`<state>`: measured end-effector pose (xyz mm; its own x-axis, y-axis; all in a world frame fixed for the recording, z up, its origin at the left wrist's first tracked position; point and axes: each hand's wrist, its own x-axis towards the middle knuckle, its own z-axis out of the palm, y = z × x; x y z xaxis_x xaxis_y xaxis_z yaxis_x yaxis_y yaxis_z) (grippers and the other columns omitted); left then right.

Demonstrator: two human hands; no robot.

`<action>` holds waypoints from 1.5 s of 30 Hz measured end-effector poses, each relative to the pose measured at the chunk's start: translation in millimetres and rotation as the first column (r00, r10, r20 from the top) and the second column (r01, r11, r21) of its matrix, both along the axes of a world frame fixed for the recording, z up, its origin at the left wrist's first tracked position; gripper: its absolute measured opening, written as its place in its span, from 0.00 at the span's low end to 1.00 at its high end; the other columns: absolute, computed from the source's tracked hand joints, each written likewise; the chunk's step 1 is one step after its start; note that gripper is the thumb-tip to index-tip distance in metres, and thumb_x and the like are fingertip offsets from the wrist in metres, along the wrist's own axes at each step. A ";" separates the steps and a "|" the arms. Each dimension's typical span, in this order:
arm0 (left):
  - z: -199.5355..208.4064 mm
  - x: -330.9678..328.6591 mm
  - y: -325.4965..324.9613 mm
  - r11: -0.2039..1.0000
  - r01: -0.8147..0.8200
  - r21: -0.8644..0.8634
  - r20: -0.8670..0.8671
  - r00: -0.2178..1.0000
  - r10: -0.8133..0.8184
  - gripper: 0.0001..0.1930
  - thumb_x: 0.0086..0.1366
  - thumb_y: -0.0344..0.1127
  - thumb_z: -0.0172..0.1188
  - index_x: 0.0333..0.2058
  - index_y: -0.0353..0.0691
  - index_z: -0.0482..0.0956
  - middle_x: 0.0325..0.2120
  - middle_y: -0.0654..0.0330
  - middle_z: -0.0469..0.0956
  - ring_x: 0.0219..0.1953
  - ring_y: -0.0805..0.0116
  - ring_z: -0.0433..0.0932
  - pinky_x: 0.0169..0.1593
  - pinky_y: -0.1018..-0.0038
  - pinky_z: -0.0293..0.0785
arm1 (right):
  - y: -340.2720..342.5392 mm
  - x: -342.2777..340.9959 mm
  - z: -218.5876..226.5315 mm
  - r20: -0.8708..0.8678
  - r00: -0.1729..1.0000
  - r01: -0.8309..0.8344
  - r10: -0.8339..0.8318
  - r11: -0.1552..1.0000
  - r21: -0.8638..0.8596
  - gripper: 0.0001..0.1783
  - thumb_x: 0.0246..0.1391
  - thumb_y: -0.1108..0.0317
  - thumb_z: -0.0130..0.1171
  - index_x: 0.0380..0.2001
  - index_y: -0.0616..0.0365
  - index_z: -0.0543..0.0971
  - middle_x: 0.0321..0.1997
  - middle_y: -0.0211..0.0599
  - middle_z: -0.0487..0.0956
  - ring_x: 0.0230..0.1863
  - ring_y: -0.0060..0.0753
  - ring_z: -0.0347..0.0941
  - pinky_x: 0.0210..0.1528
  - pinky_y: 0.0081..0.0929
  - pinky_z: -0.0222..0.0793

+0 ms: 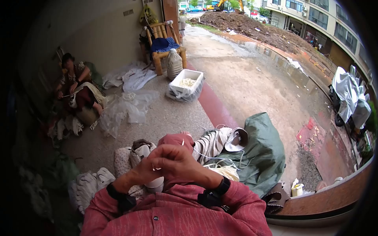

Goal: Lacing a pair of white athletic shoes.

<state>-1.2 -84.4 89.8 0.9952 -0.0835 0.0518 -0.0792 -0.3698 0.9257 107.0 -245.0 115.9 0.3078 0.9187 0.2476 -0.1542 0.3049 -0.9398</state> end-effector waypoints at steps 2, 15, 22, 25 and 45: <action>1.1 -5.6 11.8 0.993 0.027 -0.111 -0.028 0.999 -0.031 0.17 0.65 0.34 0.60 0.51 0.36 0.73 0.30 0.66 0.76 0.33 0.76 0.74 0.40 0.78 0.71 | -4.7 14.9 6.0 -0.047 0.999 0.004 -0.009 0.994 -0.106 0.10 0.62 0.67 0.55 0.43 0.61 0.76 0.30 0.25 0.77 0.21 0.11 0.67 0.21 0.11 0.61; 8.8 -42.8 54.1 0.754 -0.281 -0.594 -0.144 0.959 0.244 0.15 0.70 0.44 0.52 0.32 0.36 0.75 0.20 0.66 0.71 0.20 0.78 0.69 0.27 0.79 0.67 | -40.0 48.7 -167.4 0.886 0.461 0.367 0.045 0.900 -0.237 0.43 0.43 0.71 0.62 0.64 0.51 0.59 0.62 0.49 0.65 0.59 0.52 0.66 0.56 0.39 0.66; 18.3 -70.7 94.0 0.547 -0.335 -0.767 -0.017 0.863 0.505 0.12 0.66 0.45 0.57 0.33 0.42 0.72 0.13 0.75 0.51 0.14 0.83 0.51 0.21 0.81 0.55 | -43.1 50.2 -252.4 0.472 0.881 0.285 0.010 0.785 -0.550 0.25 0.49 0.70 0.56 0.54 0.55 0.71 0.46 0.49 0.77 0.50 0.53 0.73 0.51 0.40 0.69; 16.6 -89.5 121.0 0.533 -0.308 -0.788 0.043 0.836 0.547 0.11 0.67 0.43 0.56 0.37 0.42 0.71 0.15 0.74 0.51 0.15 0.83 0.50 0.20 0.81 0.53 | -49.5 54.8 -296.4 0.895 0.427 0.546 0.125 0.754 -0.366 0.22 0.50 0.61 0.57 0.50 0.49 0.74 0.47 0.40 0.74 0.51 0.46 0.70 0.50 0.42 0.65; -12.9 -229.2 249.3 0.107 -0.406 -0.908 -0.080 0.417 0.905 0.11 0.72 0.36 0.45 0.46 0.38 0.71 0.16 0.71 0.49 0.15 0.81 0.47 0.16 0.81 0.49 | -252.1 197.1 -279.8 0.772 0.092 0.979 -0.628 -0.086 -0.186 0.20 0.39 0.67 0.66 0.39 0.55 0.76 0.35 0.44 0.81 0.40 0.45 0.78 0.43 0.34 0.71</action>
<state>-230.4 164.8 76.8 0.4073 0.9131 0.0177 -0.6356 0.2695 0.7235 304.1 -497.2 -163.9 0.9729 -0.0808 0.2167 0.1119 -0.6558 -0.7466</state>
